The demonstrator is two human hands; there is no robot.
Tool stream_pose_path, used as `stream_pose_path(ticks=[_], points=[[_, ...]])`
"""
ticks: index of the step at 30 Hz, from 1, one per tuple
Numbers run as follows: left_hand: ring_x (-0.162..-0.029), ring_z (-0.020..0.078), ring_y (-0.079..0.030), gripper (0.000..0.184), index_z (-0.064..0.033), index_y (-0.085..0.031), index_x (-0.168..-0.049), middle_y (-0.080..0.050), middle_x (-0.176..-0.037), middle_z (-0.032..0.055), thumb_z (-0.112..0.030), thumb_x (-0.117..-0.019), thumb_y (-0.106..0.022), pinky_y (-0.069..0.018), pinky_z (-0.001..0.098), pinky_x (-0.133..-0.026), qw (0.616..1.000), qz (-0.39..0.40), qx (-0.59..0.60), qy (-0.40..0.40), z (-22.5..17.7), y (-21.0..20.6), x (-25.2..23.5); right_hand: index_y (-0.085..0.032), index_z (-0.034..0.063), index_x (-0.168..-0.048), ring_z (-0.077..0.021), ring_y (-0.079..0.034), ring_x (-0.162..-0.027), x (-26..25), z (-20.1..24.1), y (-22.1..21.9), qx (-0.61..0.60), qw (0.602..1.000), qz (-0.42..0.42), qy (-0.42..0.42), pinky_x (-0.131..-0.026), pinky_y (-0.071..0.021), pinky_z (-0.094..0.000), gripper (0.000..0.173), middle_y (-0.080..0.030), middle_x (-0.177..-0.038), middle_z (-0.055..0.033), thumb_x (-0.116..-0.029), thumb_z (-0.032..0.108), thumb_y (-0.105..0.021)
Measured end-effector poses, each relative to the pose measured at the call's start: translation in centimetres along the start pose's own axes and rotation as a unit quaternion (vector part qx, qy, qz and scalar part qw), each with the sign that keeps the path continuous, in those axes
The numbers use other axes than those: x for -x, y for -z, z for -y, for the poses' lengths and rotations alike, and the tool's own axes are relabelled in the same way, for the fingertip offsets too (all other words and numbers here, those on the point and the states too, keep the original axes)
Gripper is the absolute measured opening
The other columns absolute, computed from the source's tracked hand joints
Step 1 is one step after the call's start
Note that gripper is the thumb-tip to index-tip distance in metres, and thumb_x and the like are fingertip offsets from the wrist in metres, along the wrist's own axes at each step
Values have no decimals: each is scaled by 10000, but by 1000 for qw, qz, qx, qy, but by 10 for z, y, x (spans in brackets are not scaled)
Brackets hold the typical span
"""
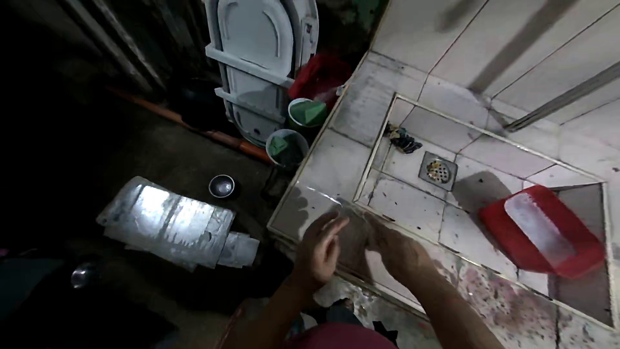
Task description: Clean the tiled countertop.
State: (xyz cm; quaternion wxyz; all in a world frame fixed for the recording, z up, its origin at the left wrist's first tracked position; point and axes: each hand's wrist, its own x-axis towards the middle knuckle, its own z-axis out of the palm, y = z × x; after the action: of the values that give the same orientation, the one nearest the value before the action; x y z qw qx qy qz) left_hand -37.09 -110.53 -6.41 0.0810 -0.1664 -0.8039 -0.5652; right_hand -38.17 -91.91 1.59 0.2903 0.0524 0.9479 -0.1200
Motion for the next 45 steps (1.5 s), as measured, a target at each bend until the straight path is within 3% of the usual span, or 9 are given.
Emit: stream_pose_path(ticks=[4,10,17,20,23,30,33,39,45], points=[[-1346,307,-557,392,-51,-656,-1337,-568,-1460,179,-58,-964,-536,-469,470,-1113,994,-44,-100,-28,33,44,-31,-247,409,-1631,-438,-695,-1042,-33,62,6,43,996,69,-42,-870,-541,-623,587,-706,-1183,-205,-1109,215,-430],[-1294,336,-596,376,-78,-670,-1321,-587,-1444,161,-52,-958,-574,-496,487,-1068,983,28,-175,-56,46,52,-54,-201,375,-1647,-497,-641,-1157,-139,45,58,-36,996,-43,-74,-935,-498,-698,724,-667,-1266,-259,-1056,194,-577],[-1243,270,-642,381,-123,-729,-1258,-659,-1359,117,-45,-899,-629,-521,432,-1049,982,27,-155,-108,53,46,-53,-282,322,-1636,-429,-717,-915,-40,53,2,-24,995,-5,-97,-820,-558,-625,619,-736,-1018,-203,-1080,208,-529],[-1229,276,-650,348,-117,-735,-1245,-664,-1350,128,-70,-928,-598,-527,424,-1043,981,37,-155,-114,54,46,-51,-233,428,-1631,-471,-698,-982,-68,52,25,-21,990,0,-139,-835,-533,-671,595,-726,-1096,-226,-1108,270,-469],[-1246,288,-641,336,-121,-725,-1259,-648,-1376,127,-109,-950,-593,-514,435,-1056,976,49,-191,-94,50,48,-52,-207,356,-1649,-515,-676,-1053,-116,43,56,-20,991,-52,-124,-859,-523,-684,555,-692,-1177,-280,-1133,225,-366],[-1237,298,-648,326,-115,-750,-1224,-644,-1391,117,-87,-957,-564,-533,458,-1027,969,19,-241,-49,51,43,-50,-325,260,-1631,-488,-613,-1232,-118,-8,73,-91,990,-77,-72,-1013,-455,-685,489,-630,-1359,-262,-1143,277,-344],[-1235,268,-650,338,-89,-759,-1196,-654,-1377,116,-73,-952,-525,-540,442,-1026,976,-9,-206,-64,59,42,-49,-422,294,-1586,-498,-659,-1115,-81,-62,61,-84,984,-111,-111,-891,-491,-711,465,-683,-1250,-255,-1123,250,-411],[-1292,302,-607,354,2,-699,-1250,-652,-1353,175,-19,-960,-497,-496,483,-1077,978,2,-206,24,28,35,-67,-665,241,-1387,-401,-624,-1201,-52,-170,30,-39,997,-35,-55,-988,-480,-629,354,-677,-1277,-167,-1046,201,-578],[-1190,295,-650,304,-19,-706,-1245,-679,-1263,174,6,-1000,-527,-536,478,-1012,973,116,-201,-12,-38,-53,-151,-727,116,-1290,-449,-619,-1212,-7,-210,-7,-144,963,-230,10,-997,-473,-666,293,-656,-1319,-219,-1009,157,-656]])
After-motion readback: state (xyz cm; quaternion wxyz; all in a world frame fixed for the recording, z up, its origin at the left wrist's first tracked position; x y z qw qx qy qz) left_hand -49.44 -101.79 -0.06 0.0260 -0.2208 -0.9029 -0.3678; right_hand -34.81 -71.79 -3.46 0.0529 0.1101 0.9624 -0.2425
